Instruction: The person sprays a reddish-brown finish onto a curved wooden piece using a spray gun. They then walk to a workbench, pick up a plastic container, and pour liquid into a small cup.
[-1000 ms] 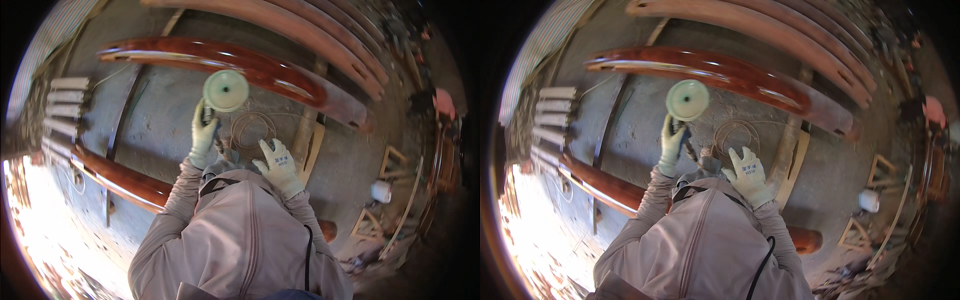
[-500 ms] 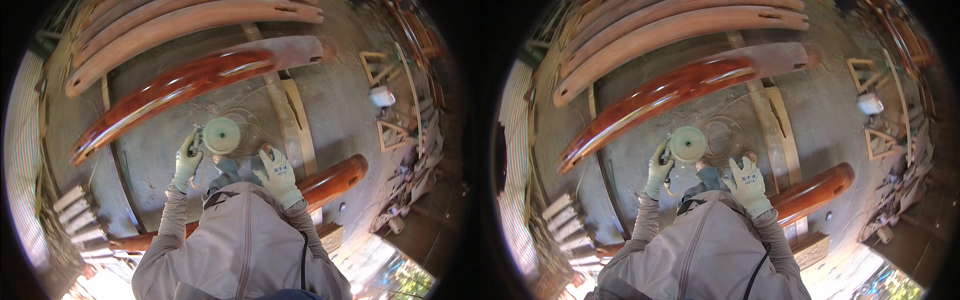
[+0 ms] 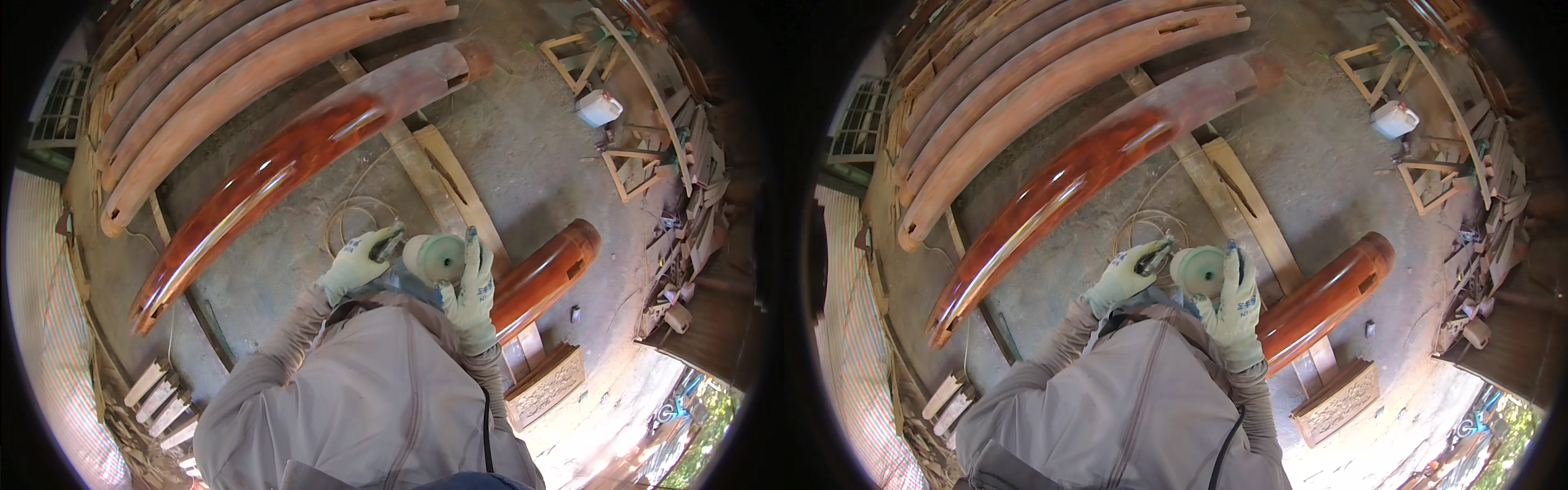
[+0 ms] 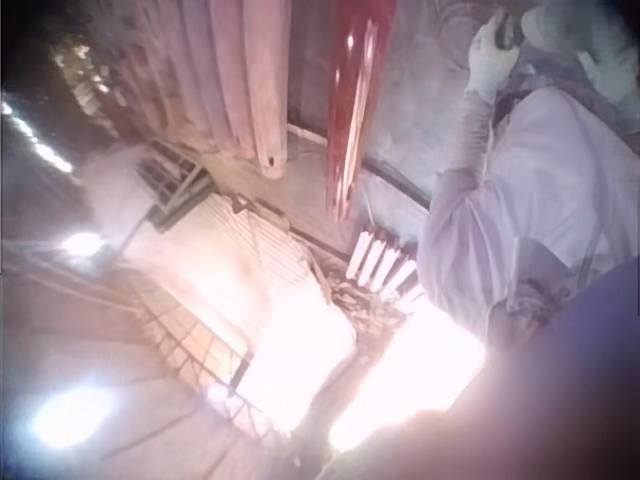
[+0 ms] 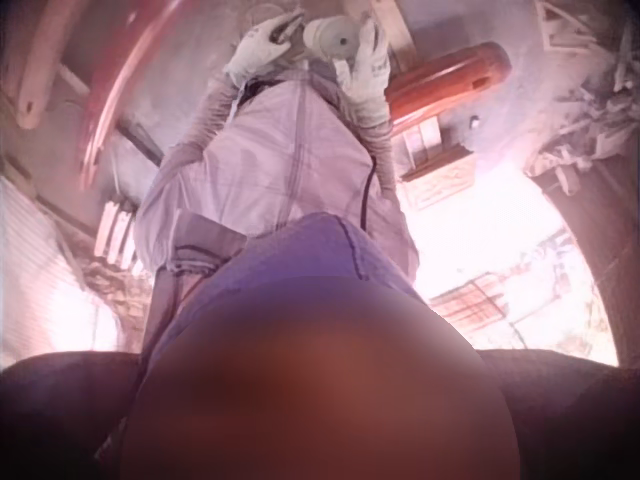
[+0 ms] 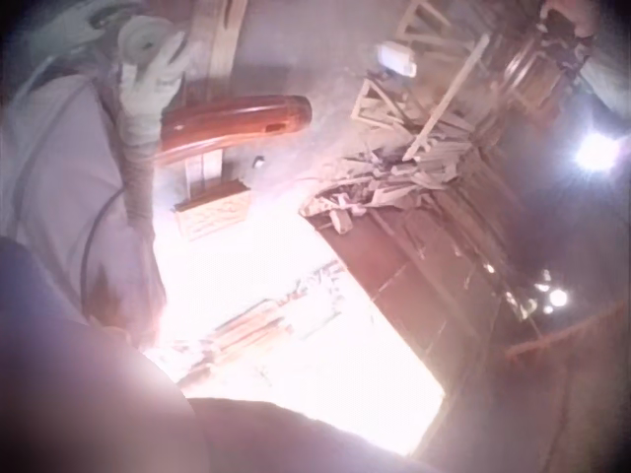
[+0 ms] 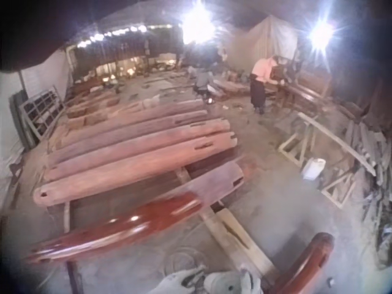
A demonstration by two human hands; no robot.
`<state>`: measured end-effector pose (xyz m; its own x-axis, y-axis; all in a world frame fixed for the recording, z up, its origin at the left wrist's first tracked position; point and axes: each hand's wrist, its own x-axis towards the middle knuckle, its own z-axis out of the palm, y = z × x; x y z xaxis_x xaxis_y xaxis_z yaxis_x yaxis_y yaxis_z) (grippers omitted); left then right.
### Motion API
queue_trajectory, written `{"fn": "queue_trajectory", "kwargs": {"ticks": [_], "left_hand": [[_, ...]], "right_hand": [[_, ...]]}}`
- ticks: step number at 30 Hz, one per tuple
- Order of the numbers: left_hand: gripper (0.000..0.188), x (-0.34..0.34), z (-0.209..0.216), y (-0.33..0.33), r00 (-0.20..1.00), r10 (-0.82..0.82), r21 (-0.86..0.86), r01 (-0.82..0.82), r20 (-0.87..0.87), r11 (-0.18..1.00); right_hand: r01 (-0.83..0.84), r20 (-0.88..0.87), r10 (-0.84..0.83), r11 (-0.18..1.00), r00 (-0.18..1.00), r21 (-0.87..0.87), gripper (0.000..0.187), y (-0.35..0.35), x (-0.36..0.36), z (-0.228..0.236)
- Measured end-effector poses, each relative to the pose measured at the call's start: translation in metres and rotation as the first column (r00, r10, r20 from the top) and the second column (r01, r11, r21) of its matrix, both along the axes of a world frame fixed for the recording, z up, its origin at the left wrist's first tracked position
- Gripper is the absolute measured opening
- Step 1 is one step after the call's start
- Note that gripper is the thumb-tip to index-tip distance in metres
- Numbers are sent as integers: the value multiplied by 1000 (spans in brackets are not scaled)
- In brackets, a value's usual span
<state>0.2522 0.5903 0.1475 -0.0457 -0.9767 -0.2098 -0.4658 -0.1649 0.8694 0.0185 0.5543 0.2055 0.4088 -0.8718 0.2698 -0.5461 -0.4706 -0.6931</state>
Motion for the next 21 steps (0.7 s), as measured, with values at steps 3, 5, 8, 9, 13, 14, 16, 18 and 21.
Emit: {"fn": "queue_trajectory", "kwargs": {"ticks": [3,5,8,9,13,14,16,18,21], "left_hand": [[61,-30,1,-33,996,-72,72,75,-45,995],[61,-53,4,-56,991,-119,90,123,-53,988],[60,-91,14,-90,972,-223,93,216,79,972],[59,-104,17,-99,974,-219,93,212,65,973],[58,-138,30,-118,975,-206,79,200,81,977],[57,-144,32,-120,980,-173,22,172,97,985],[58,-156,33,-130,983,-140,-19,143,115,989],[59,-159,33,-138,982,-139,25,137,126,990],[60,-164,30,-153,976,-156,97,143,153,985]], "right_hand": [[46,-74,-48,999,996,-28,82,-17,-31,1],[109,-63,-108,994,992,15,86,-25,-55,3],[190,-118,-192,981,974,-26,90,-40,-89,3],[202,-123,-204,979,971,-23,90,-47,-100,3],[267,-166,-264,964,950,-3,93,-61,-129,7],[283,-171,-278,959,945,4,94,-65,-133,8],[311,-191,-319,948,928,-68,100,-75,-137,11],[341,-268,-374,926,888,-163,102,-83,-136,13],[420,-333,-466,884,820,-204,104,-92,-132,15]]}}
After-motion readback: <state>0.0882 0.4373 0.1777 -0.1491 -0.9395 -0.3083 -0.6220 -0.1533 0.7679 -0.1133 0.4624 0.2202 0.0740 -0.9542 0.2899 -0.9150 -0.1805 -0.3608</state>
